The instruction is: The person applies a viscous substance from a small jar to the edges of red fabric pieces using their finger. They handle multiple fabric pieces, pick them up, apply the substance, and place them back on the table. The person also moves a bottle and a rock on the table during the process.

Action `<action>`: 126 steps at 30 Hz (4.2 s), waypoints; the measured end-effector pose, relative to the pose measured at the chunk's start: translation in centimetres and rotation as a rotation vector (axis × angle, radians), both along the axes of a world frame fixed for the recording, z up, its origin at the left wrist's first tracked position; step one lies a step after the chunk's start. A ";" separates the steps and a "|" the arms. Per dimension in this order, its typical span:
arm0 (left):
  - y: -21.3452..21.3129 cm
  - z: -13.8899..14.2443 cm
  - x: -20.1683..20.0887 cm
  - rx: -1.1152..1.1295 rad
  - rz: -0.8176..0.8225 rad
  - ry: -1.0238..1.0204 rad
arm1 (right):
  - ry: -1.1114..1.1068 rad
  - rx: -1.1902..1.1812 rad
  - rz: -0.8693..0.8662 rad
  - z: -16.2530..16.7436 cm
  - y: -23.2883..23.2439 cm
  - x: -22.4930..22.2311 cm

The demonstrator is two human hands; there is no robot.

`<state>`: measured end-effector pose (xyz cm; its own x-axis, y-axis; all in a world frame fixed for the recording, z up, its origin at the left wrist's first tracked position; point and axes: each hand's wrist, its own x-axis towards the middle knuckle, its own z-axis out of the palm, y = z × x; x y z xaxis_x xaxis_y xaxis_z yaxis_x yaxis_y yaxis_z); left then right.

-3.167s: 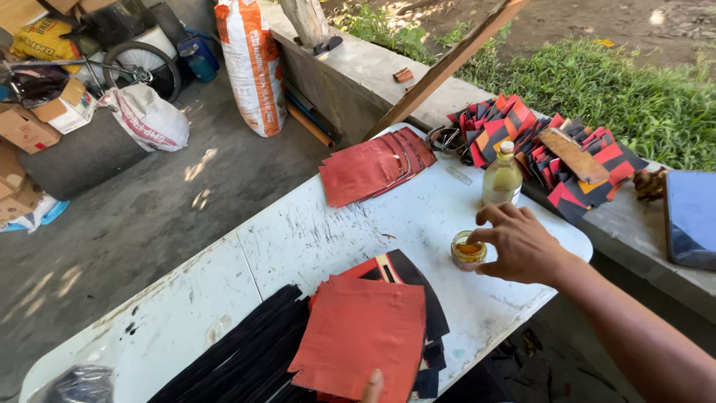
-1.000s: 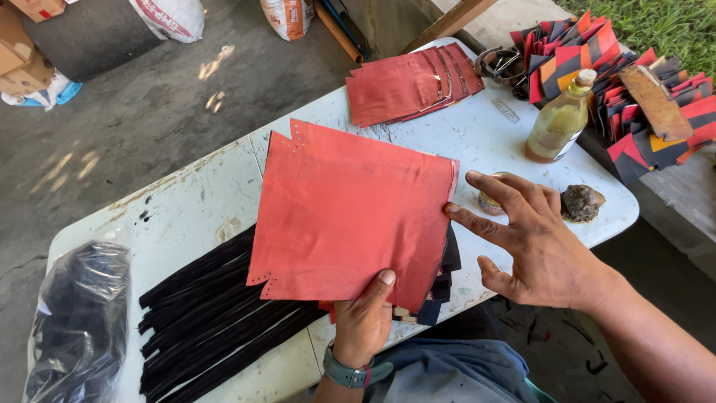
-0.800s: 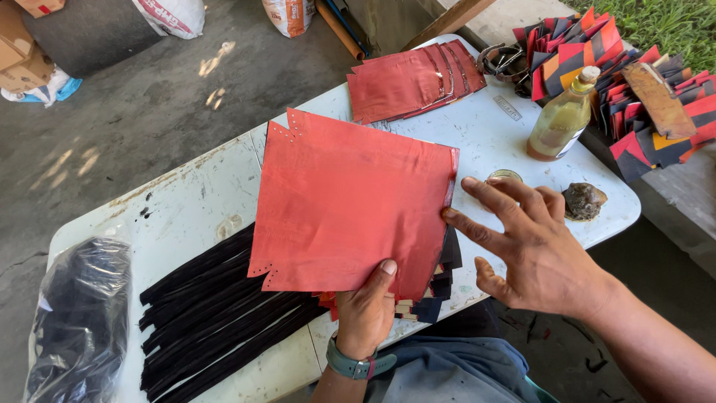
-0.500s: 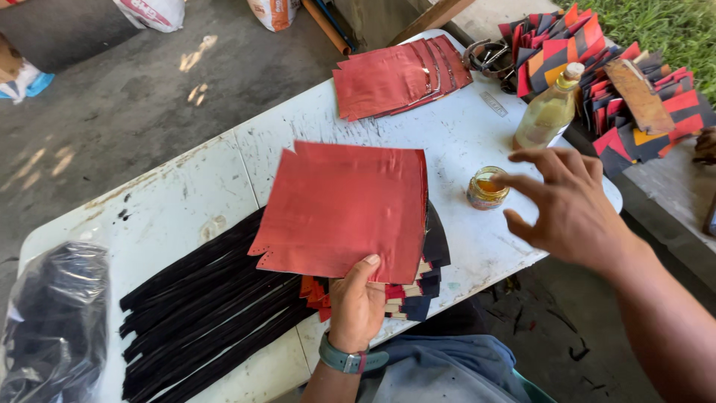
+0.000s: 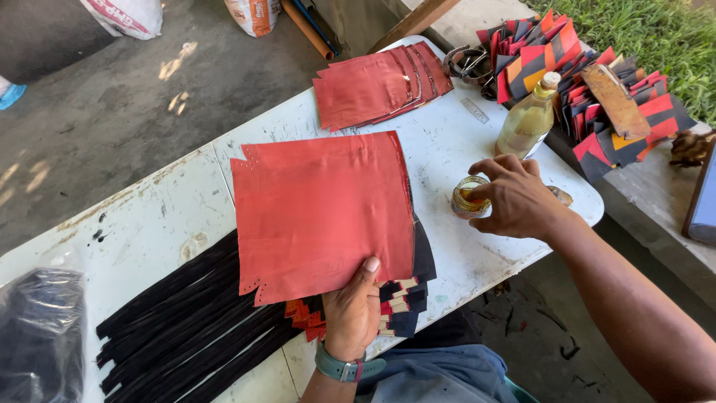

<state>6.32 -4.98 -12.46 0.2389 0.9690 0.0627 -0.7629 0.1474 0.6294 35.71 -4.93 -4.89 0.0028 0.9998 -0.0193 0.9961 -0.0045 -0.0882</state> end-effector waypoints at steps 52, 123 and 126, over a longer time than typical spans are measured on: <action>0.0 4.5 1.0 0.312 0.317 0.436 | -0.122 0.482 0.359 6.7 -7.8 -10.8; -0.2 3.8 -6.7 0.387 -0.095 0.781 | 0.712 0.433 0.366 4.9 -7.7 -2.7; -0.2 3.2 -7.2 0.400 -0.099 0.695 | 0.525 0.479 0.365 5.7 -7.2 -3.3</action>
